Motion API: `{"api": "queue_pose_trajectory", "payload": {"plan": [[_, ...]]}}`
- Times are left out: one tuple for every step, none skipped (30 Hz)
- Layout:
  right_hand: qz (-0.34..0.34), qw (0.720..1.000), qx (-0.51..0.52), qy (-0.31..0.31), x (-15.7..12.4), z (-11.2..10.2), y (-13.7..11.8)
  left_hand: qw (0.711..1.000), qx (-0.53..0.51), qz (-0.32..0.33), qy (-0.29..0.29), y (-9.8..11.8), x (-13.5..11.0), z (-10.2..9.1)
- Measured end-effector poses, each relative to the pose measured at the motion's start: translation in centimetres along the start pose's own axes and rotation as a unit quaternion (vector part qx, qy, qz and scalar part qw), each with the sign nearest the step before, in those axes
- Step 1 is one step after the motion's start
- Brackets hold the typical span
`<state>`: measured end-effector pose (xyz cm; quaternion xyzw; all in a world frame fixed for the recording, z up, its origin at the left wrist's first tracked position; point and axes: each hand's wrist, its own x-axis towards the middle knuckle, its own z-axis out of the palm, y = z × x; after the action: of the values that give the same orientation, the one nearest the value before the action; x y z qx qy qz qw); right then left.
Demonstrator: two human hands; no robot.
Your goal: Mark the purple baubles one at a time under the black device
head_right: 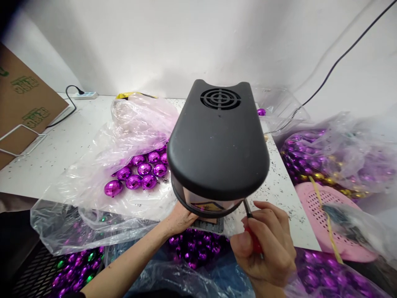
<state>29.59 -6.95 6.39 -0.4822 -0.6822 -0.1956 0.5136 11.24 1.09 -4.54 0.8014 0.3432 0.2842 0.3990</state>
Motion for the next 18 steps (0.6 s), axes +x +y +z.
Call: {"api": "queue_pose_trajectory", "payload": {"plan": [[0.013,1.000,-0.002,-0.007,-0.1,0.0,-0.1,1.000,0.000,-0.002,-0.002,0.1,0.0,0.0],[0.021,1.000,-0.005,-0.009,-0.3,0.0,-0.1,1.000,0.001,-0.004,-0.002,0.2,0.1,-0.1],[0.027,1.000,-0.008,-0.011,-0.5,0.1,-0.2,1.000,0.002,-0.004,-0.002,0.2,0.1,-0.1],[0.032,0.999,-0.011,-0.009,-0.8,0.2,-0.2,1.000,0.003,-0.004,-0.002,0.3,0.1,-0.1],[0.038,0.999,-0.012,-0.003,-1.0,0.4,-0.3,1.000,0.003,-0.003,-0.002,0.3,0.1,-0.1],[0.043,0.999,-0.011,0.008,-1.3,0.6,-0.3,1.000,0.004,-0.001,-0.001,0.3,0.0,-0.1],[0.048,0.999,-0.010,0.021,-1.5,0.8,-0.3,1.000,0.004,0.001,-0.001,0.2,0.0,-0.1],[0.053,0.998,-0.010,0.037,-1.7,1.1,-0.3,1.000,0.004,0.002,-0.002,0.2,0.0,0.0],[0.055,0.997,-0.011,0.051,-1.8,1.4,-0.3,1.000,0.003,0.003,-0.002,0.1,0.0,0.0],[0.053,0.996,-0.013,0.069,-2.0,1.7,-0.2,1.000,0.002,0.003,-0.003,0.1,0.0,0.0],[0.045,0.995,-0.015,0.093,-2.2,2.0,0.0,1.000,0.002,0.002,-0.004,0.1,0.0,0.1],[0.035,0.992,-0.015,0.117,-2.3,2.4,0.2,1.000,0.002,0.001,-0.005,0.1,0.0,0.1],[0.024,0.990,-0.013,0.141,-2.6,2.7,0.5,1.000,0.003,0.001,-0.006,0.1,0.0,0.1],[0.016,0.986,-0.009,0.164,-2.8,3.0,0.8,1.000,0.005,0.001,-0.005,0.0,0.0,0.1],[0.010,0.983,-0.002,0.182,-3.1,3.4,1.2,1.000,0.009,0.002,-0.005,0.0,0.0,0.1],[0.007,0.981,0.006,0.195,-3.5,3.7,1.5,1.000,0.014,0.003,-0.005,0.0,0.1,0.1],[0.007,0.979,0.015,0.201,-3.9,4.0,1.8,1.000,0.019,0.005,-0.005,0.0,0.1,0.2],[0.013,0.980,0.022,0.199,-4.4,4.4,2.1,1.000,0.025,0.007,-0.005,0.0,0.1,0.2]]}}
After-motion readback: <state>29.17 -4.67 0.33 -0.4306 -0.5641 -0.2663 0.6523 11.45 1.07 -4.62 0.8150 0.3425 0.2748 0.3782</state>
